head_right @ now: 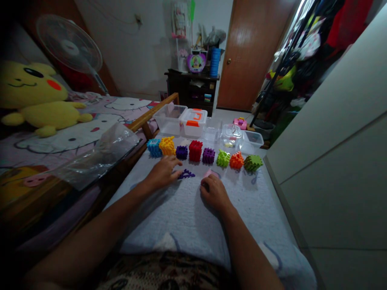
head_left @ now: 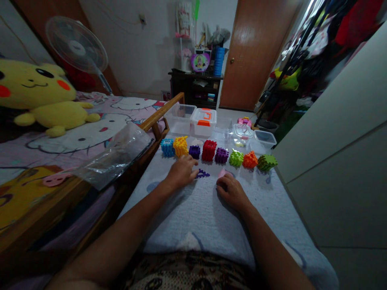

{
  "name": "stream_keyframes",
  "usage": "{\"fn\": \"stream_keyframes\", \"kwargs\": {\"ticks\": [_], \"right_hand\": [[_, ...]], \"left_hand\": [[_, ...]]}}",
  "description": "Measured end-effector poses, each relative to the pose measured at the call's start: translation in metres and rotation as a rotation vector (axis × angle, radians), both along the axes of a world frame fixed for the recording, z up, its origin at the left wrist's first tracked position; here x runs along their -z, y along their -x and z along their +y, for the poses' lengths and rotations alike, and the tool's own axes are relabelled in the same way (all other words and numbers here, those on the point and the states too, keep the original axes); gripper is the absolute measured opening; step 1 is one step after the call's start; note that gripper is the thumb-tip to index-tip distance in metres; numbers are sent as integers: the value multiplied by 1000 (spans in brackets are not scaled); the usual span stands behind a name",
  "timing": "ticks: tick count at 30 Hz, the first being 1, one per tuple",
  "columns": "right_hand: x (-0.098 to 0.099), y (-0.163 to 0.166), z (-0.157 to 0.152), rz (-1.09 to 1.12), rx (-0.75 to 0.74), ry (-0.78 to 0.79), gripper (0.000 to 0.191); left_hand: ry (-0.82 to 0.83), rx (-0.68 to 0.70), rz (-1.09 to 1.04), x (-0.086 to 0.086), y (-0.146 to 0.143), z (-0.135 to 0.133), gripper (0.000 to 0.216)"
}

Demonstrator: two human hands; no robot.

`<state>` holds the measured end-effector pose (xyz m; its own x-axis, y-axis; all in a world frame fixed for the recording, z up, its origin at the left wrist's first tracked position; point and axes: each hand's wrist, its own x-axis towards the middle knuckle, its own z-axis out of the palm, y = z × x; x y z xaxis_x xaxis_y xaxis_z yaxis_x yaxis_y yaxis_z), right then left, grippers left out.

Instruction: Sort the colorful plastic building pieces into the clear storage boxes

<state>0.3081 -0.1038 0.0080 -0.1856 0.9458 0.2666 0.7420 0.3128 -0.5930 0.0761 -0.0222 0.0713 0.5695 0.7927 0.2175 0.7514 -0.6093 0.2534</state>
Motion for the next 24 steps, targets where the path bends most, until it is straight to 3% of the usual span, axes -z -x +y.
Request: {"fn": "stream_keyframes", "kwargs": {"ticks": [4,8,13,19,24], "right_hand": [[0,0,0,-4,-1,2,8],[-1,1,0,-18,4,-1,10],[-1,2,1,-9,5,-11,11],[2,0,2,-15,-5,9,11],[0,0,2,-21,-13,9,11]], "left_hand": [[125,92,56,28,-8,0,33],[186,51,31,37,-11,3,32],[194,-21,-9,35,-16,0,33],[183,-96,-116,26,-11,-2,11],[120,-128,-213,18,-3,1,12]]}}
